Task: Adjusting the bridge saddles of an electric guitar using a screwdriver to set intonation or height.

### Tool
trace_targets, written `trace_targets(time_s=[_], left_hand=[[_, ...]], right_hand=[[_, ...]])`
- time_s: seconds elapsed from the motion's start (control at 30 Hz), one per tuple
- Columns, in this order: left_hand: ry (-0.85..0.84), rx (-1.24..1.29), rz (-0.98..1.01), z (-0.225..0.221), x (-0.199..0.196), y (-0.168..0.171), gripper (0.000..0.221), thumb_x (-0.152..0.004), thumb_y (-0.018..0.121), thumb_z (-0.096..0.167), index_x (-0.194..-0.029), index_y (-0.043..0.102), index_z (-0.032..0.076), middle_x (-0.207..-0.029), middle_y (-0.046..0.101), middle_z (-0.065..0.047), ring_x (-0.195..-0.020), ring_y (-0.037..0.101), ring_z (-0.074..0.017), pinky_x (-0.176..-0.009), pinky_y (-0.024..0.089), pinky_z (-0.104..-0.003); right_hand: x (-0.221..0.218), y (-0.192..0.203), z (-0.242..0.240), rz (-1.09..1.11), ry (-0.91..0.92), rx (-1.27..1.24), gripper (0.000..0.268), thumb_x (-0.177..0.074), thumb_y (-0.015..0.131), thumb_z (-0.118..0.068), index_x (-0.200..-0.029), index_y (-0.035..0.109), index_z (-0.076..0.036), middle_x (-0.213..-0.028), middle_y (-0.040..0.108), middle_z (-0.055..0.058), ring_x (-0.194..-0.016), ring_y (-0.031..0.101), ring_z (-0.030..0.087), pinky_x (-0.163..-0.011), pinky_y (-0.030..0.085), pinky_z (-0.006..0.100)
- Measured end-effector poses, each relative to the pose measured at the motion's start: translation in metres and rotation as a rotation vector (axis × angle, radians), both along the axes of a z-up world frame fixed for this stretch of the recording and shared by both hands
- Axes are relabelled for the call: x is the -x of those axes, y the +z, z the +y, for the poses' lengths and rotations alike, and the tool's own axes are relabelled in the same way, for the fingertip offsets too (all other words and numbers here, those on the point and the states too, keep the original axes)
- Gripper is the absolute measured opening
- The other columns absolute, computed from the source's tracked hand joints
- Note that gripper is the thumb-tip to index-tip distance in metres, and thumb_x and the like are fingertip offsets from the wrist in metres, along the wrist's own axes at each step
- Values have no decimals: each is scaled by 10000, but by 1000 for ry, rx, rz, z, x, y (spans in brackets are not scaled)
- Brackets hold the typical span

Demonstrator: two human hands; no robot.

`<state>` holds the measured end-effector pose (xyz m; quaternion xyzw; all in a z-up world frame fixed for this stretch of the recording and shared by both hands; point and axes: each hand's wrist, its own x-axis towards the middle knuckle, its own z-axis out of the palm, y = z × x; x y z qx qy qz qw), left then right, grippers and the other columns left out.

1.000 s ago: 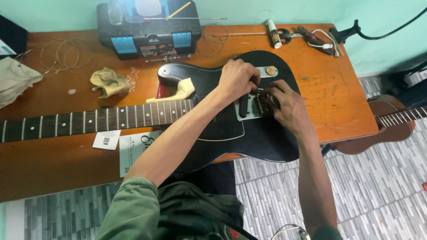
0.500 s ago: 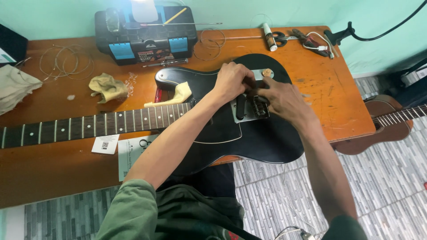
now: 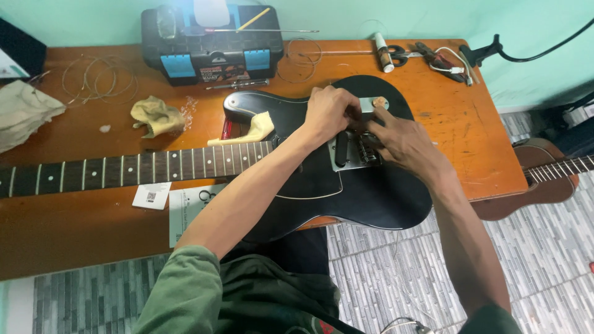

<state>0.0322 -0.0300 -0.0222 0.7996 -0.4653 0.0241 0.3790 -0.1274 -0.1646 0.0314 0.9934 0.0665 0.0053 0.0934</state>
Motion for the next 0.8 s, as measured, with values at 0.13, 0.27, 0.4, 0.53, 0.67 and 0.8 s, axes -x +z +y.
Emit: trace_targets(time_s=[0.13, 0.27, 0.4, 0.53, 0.67, 0.8], left_hand=[[-41, 36, -105, 0, 2, -4, 257, -706, 820, 70, -717, 771, 323, -654, 726, 123, -716, 746, -267, -785, 565, -387], [-180, 145, -107, -2, 0, -11, 260, -768, 750, 15, -716, 743, 269, -689, 739, 25, -719, 724, -338, -655, 601, -472], [-414, 220, -93, -4, -4, -10, 267, -814, 676, -7, -665, 713, 211, -693, 716, 7, -677, 688, -408, -601, 576, -506], [-456, 117, -228, 7, 4, 0, 96, -703, 784, 84, -716, 731, 164, -672, 678, -50, -674, 688, -409, -598, 587, -540], [-513, -21, -306, 18, 17, 22, 37, -778, 777, 29, -802, 755, 49, -699, 682, -107, -697, 698, -402, -668, 603, -503], [-519, -50, -348, 23, 21, 30, 48, -834, 768, 58, -848, 738, 22, -739, 691, -130, -707, 690, -473, -662, 602, -570]], right_hand=[[0, -8, -6, -85, -9, -158, 197, -915, 672, -122, -1111, 668, -139, -1206, 557, 68, -646, 680, 395, -590, 598, 522], [6, -5, 8, -251, -51, -163, 81, -975, 665, -201, -1055, 671, -196, -1161, 555, -3, -669, 679, 345, -596, 595, 461], [34, -17, 21, -323, -294, -175, 123, -1005, 703, -348, -1029, 698, -228, -1012, 571, -32, -648, 672, 280, -554, 563, 412], [39, -29, 40, -274, -623, -219, 485, -886, 648, -675, -1067, 628, -226, -937, 600, 37, -756, 703, 330, -616, 571, 479], [34, -42, 50, -279, -694, -210, 489, -870, 682, -622, -1004, 640, -153, -862, 657, 89, -743, 717, 353, -623, 557, 490], [29, -46, 52, -301, -734, -264, 503, -881, 647, -638, -973, 657, -143, -835, 641, 78, -748, 714, 374, -627, 558, 510]])
